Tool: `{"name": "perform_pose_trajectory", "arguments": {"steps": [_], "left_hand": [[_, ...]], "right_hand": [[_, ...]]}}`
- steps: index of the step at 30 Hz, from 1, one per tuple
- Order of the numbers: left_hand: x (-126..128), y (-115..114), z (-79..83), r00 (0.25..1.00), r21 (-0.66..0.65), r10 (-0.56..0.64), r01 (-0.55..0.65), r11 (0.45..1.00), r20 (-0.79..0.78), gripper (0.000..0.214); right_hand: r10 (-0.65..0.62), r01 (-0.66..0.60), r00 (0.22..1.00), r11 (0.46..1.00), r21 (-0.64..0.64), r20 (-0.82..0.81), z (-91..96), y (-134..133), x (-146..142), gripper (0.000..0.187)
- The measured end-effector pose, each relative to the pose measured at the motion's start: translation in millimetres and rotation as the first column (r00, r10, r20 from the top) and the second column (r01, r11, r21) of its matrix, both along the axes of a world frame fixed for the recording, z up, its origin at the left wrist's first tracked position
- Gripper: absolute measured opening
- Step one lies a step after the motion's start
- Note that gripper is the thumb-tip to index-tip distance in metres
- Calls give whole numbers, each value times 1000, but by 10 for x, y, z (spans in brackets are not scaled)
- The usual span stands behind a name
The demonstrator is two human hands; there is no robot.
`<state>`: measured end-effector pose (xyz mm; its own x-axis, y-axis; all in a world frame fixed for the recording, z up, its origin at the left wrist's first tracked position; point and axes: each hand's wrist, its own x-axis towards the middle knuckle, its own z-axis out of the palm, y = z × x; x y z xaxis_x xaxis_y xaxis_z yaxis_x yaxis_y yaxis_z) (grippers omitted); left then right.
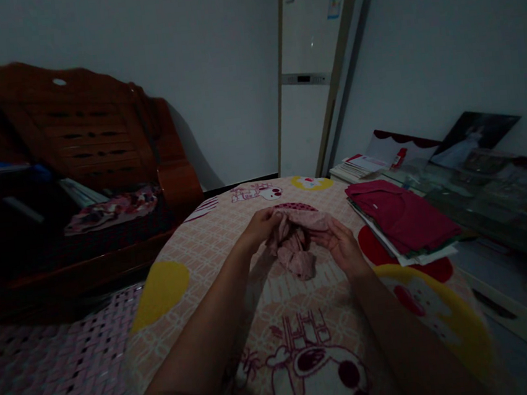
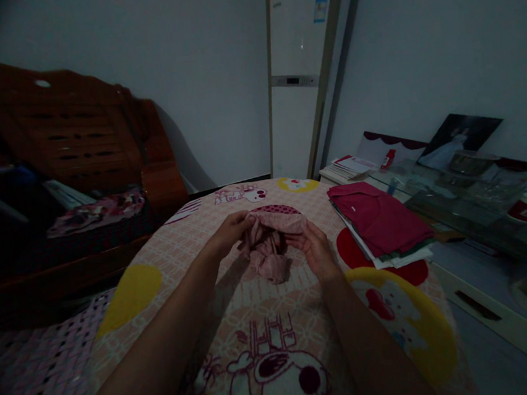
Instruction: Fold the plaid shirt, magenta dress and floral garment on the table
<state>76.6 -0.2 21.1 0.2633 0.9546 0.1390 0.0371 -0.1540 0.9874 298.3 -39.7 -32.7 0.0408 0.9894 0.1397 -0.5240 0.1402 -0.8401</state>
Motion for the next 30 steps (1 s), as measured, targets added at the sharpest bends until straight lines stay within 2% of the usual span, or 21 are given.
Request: {"name": "perform_pose_trajectory", "arguments": {"steps": [2, 4, 8, 11, 14, 16, 17, 19, 21, 24, 27, 30], "left_hand": [[-11, 12, 28, 970, -133, 45, -13, 991, 238, 20], [-1, 21, 52, 919, -220, 107, -22, 975, 380, 20], [27, 56, 57, 853, -304, 211, -65, 950, 477, 13], [-20, 113, 28, 814, -329, 270, -103, 939, 515, 16], [-146, 197, -12, 754, -361, 355, -167, 917, 553, 19], [-248, 256, -37, 710, -387, 420, -221, 895, 566, 19], [-295, 282, -46, 694, -401, 442, -235, 885, 569, 20], [-372, 318, -58, 673, -434, 472, -242, 868, 570, 20], [-418, 326, -60, 651, -460, 495, -244, 854, 575, 19], [-434, 296, -57, 628, -481, 525, -260, 837, 574, 21], [-415, 258, -54, 614, -484, 535, -269, 833, 580, 21], [-396, 247, -54, 589, -506, 563, -281, 816, 580, 16]], "right_hand": [[17, -16, 999, 1000, -21, 48, 16, -24, -9, 44], [32, -29, 994, 999, -32, 108, 26, -43, -28, 49], [116, -118, 937, 993, -16, 330, 17, -69, -121, 40], [161, -243, 796, 968, 65, 584, 0, -91, -220, 34], [77, -390, 597, 898, 205, 799, -16, -113, -290, 45], [1, -425, 524, 867, 260, 852, -33, -119, -304, 46], [-18, -416, 519, 868, 271, 855, -45, -119, -300, 40], [-11, -378, 554, 888, 264, 832, -68, -113, -278, 26], [53, -346, 621, 914, 212, 782, -86, -103, -239, 19], [155, -253, 770, 965, 74, 619, -90, -86, -165, 17], [105, -106, 939, 994, -13, 327, -72, -64, -81, 14], [2, 1, 996, 1000, -30, 95, -58, -28, 6, 16]]}}
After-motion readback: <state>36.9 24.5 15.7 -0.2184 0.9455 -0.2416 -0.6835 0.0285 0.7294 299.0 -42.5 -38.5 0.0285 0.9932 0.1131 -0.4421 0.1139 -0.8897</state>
